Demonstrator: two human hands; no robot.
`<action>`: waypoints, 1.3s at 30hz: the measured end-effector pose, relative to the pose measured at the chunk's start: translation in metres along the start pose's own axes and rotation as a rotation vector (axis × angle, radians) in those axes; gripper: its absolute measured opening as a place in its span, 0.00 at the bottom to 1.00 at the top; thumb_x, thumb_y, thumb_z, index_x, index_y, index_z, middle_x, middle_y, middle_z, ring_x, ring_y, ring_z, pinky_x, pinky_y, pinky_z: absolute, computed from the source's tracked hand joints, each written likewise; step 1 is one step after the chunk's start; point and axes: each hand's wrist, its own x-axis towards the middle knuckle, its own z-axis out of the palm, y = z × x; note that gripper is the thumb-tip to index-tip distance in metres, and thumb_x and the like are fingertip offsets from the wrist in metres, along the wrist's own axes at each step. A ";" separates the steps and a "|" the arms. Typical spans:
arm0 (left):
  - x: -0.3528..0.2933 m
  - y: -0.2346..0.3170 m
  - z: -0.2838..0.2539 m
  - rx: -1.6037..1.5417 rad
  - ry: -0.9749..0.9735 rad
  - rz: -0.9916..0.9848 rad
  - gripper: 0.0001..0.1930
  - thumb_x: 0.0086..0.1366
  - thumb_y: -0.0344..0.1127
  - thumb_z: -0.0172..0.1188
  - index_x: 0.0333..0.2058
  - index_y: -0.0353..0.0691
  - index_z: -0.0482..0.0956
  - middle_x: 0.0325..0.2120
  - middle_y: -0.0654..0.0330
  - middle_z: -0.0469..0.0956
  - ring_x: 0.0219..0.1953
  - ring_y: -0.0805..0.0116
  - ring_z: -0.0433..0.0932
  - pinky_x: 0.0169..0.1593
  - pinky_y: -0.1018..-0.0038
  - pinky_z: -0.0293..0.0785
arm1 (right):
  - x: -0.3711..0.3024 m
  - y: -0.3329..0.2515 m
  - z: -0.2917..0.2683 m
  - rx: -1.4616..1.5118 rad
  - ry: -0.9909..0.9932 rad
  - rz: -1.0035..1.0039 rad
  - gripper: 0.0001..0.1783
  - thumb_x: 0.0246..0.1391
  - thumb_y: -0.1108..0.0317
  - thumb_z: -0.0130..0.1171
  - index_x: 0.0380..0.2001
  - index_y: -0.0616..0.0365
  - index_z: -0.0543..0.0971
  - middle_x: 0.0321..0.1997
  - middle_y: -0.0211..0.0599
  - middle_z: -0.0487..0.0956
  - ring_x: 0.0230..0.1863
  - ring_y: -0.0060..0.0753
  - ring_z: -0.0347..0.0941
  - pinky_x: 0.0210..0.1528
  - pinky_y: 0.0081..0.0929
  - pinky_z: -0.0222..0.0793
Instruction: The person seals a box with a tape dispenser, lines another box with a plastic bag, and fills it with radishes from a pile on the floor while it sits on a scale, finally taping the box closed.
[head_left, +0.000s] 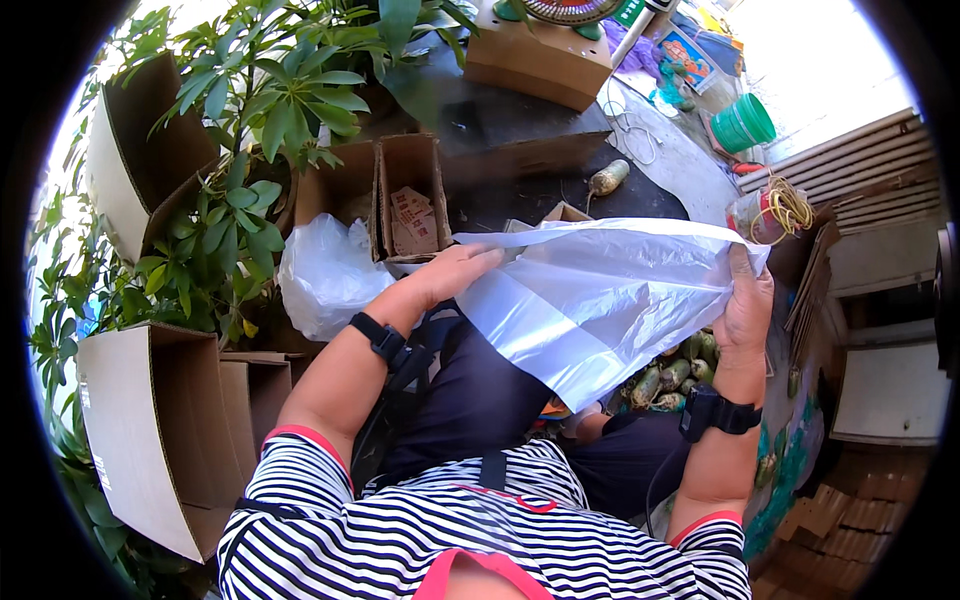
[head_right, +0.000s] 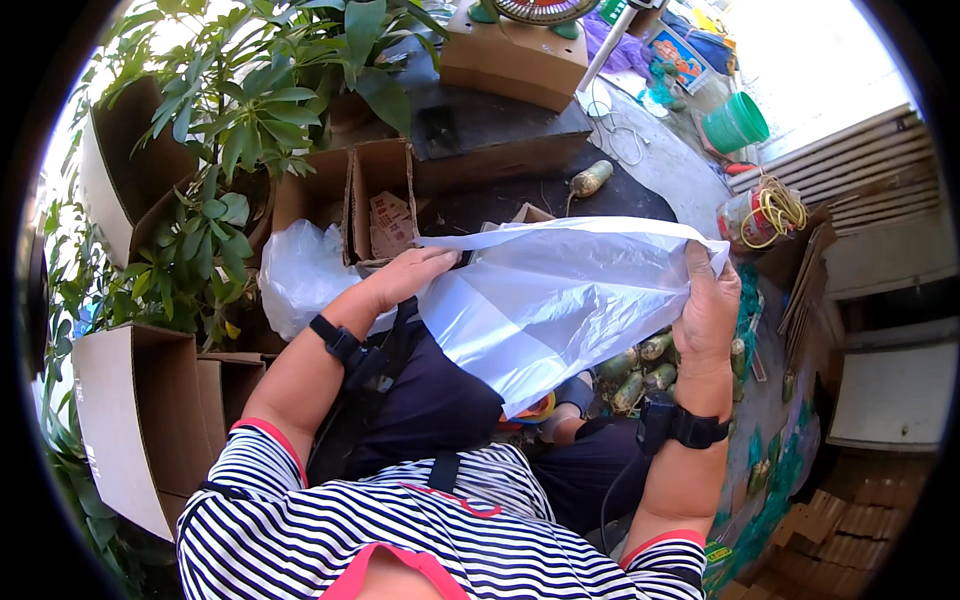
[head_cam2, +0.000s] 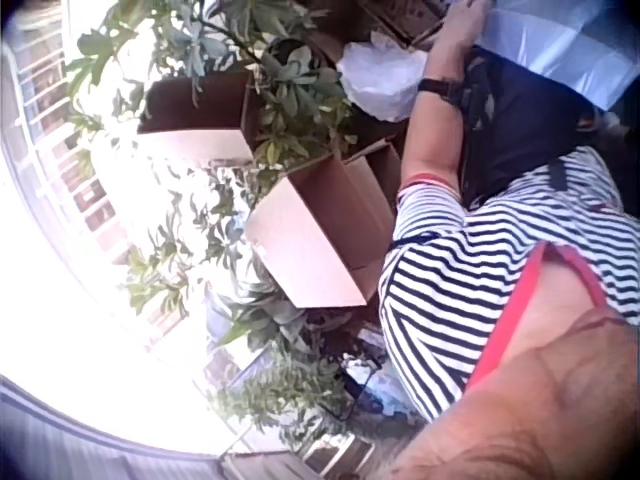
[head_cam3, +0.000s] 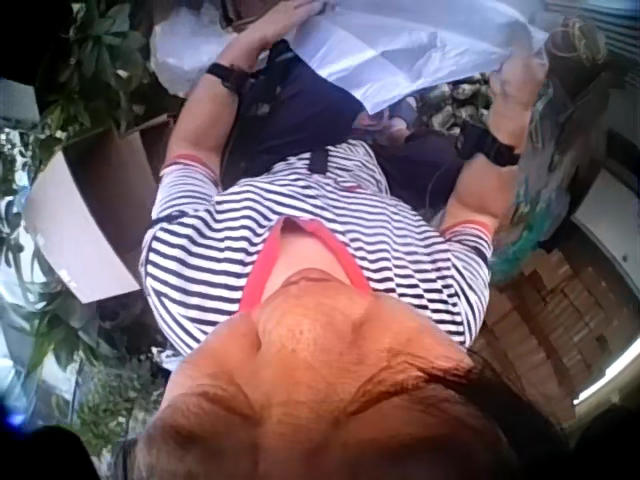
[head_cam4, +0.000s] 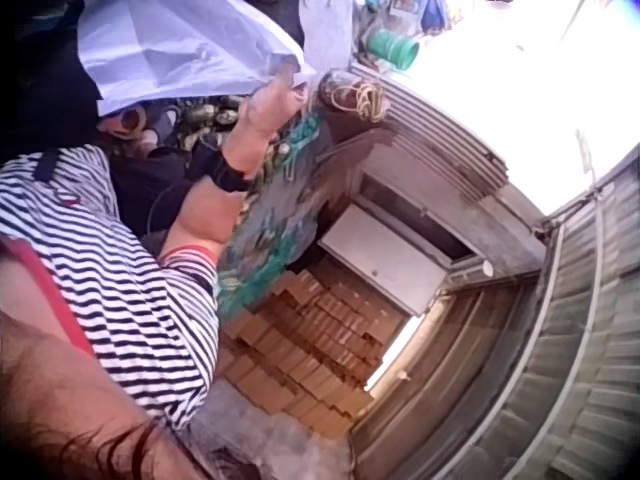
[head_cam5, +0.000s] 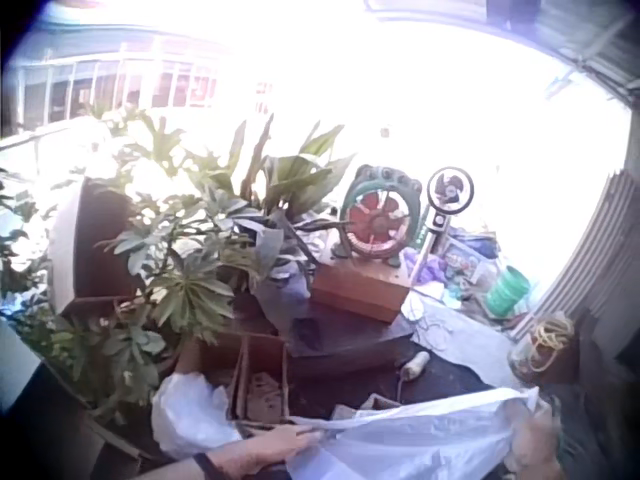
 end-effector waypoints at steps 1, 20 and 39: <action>0.006 0.009 0.009 -0.062 -0.024 -0.039 0.26 0.71 0.51 0.47 0.52 0.34 0.78 0.47 0.55 0.79 0.52 0.65 0.73 0.58 0.71 0.66 | -0.005 -0.001 -0.007 0.005 0.028 -0.009 0.08 0.61 0.70 0.59 0.42 0.60 0.79 0.40 0.31 0.81 0.39 0.23 0.77 0.43 0.23 0.71; 0.000 0.141 0.133 0.786 -0.303 0.572 0.10 0.60 0.36 0.58 0.38 0.39 0.80 0.29 0.49 0.81 0.34 0.49 0.80 0.41 0.61 0.76 | -0.119 -0.001 -0.098 -1.286 -0.322 0.090 0.40 0.38 0.60 0.70 0.58 0.60 0.71 0.61 0.50 0.71 0.64 0.52 0.63 0.66 0.41 0.58; -0.062 0.070 0.194 0.979 -0.549 0.449 0.21 0.57 0.37 0.62 0.50 0.42 0.75 0.32 0.48 0.82 0.37 0.47 0.81 0.42 0.58 0.76 | -0.120 0.071 -0.071 -0.372 -1.024 0.224 0.40 0.43 0.64 0.67 0.62 0.59 0.67 0.64 0.47 0.70 0.60 0.46 0.70 0.59 0.34 0.66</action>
